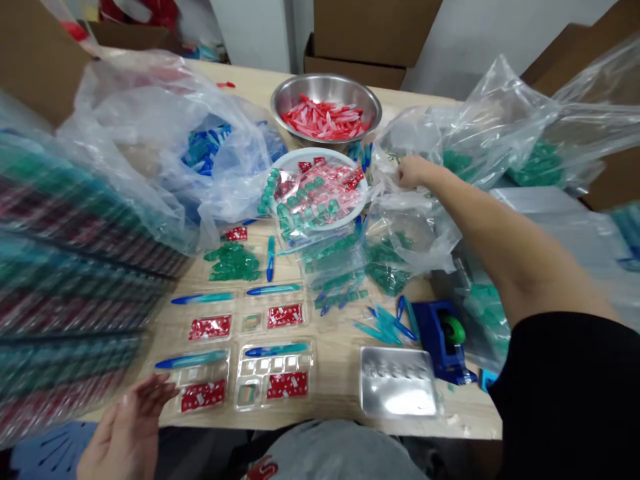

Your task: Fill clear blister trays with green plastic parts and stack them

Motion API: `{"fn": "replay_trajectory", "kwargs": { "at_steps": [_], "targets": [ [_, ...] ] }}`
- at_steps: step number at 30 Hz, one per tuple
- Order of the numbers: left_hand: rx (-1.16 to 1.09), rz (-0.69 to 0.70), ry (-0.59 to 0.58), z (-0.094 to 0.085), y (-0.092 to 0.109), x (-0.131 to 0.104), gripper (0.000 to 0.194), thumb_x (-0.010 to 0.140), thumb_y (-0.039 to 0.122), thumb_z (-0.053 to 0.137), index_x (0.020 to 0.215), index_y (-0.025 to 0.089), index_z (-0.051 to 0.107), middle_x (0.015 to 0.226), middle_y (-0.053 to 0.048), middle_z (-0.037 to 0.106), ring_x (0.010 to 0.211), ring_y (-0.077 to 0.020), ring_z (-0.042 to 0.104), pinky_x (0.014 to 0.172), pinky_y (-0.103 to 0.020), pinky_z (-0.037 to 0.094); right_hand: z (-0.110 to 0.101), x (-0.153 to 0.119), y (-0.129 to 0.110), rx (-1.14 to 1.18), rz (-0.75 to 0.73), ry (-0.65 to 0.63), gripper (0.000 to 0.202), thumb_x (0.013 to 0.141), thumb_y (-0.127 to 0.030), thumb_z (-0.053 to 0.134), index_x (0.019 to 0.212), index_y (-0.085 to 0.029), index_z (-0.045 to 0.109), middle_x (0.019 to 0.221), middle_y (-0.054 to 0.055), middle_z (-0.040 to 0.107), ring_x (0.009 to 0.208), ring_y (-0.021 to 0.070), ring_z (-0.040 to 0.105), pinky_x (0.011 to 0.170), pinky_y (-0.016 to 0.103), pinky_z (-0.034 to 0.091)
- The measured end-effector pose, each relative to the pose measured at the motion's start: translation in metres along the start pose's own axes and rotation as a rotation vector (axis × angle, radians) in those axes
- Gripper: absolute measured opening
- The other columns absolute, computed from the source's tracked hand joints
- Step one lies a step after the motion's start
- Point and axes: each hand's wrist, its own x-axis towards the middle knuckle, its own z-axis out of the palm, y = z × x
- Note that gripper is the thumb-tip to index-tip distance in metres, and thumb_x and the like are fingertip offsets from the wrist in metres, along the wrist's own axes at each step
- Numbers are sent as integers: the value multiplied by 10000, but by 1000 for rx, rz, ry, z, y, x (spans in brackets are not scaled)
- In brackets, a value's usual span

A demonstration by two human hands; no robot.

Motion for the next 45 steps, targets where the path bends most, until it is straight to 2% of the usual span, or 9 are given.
{"fn": "replay_trajectory", "kwargs": {
  "at_steps": [3, 8, 14, 17, 19, 24, 29, 39, 45],
  "targets": [
    [-6, 8, -69, 7, -3, 3, 406, 555, 574, 801, 730, 228, 682, 751, 36, 715, 693, -163, 626, 692, -299, 554, -20, -8, -3, 67, 103, 10, 208, 947, -252, 556, 1088, -119, 633, 1169, 66, 631, 1049, 206, 624, 919, 404, 502],
    [-63, 70, -270, 32, -3, 4, 400, 606, 525, 800, 794, 190, 689, 783, 5, 724, 706, -148, 653, 680, -256, 546, -63, -44, -5, 340, 205, 166, 204, 857, -104, 567, 852, 88, 635, 1011, 132, 683, 1044, 187, 613, 883, 263, 390],
    [-6, 197, -640, 97, 21, -31, 371, 721, 508, 727, 840, 157, 700, 851, -60, 735, 766, -188, 681, 786, -323, 557, -88, -127, -42, 847, 175, 338, 110, 837, -26, 582, 753, -95, 596, 629, -26, 610, 510, 15, 495, 571, 172, 419],
    [48, 333, -888, 129, 41, -67, 303, 802, 444, 683, 927, 170, 708, 911, -64, 739, 817, -183, 692, 809, -304, 554, -69, -186, -76, 1078, 85, 314, 139, 814, -112, 653, 695, -162, 599, 567, -60, 559, 477, 32, 501, 518, 166, 448],
    [-6, 432, -979, 144, 53, -89, 268, 854, 403, 637, 1000, 185, 694, 945, -55, 739, 817, -163, 696, 789, -281, 561, -47, -224, -99, 1527, -39, 154, 127, 724, -185, 755, 682, -178, 635, 578, -53, 581, 483, 48, 507, 469, 176, 431],
    [-114, 528, -1025, 152, 69, -118, 249, 852, 367, 653, 1037, 201, 657, 882, -21, 728, 767, -130, 684, 716, -232, 563, 6, -282, -137, 1953, -34, 9, 208, 619, -309, 847, 697, -218, 677, 573, -62, 606, 450, 44, 484, 439, 181, 396],
    [-56, 473, -979, 140, 64, -125, 195, 794, 326, 708, 932, 198, 654, 745, 13, 669, 617, -103, 628, 578, -201, 525, 33, -296, -150, 1961, -6, 160, 159, 652, -313, 829, 705, -256, 691, 621, -47, 637, 475, 72, 513, 450, 211, 416],
    [-35, 458, -925, 144, 60, -136, 107, 766, 189, 686, 862, 195, 638, 747, 20, 661, 653, -90, 628, 601, -168, 525, 46, -310, -166, 1832, -25, 585, 92, 753, -221, 747, 769, -282, 681, 817, -29, 656, 608, 99, 594, 488, 217, 515],
    [-7, 446, -975, 144, 62, -137, 134, 771, 138, 661, 880, 214, 643, 756, 30, 665, 660, -81, 634, 617, -160, 511, 55, -311, -167, 1604, -126, 873, 145, 804, -116, 674, 840, -257, 671, 822, -25, 639, 790, 102, 621, 681, 215, 537]
  ]
}}
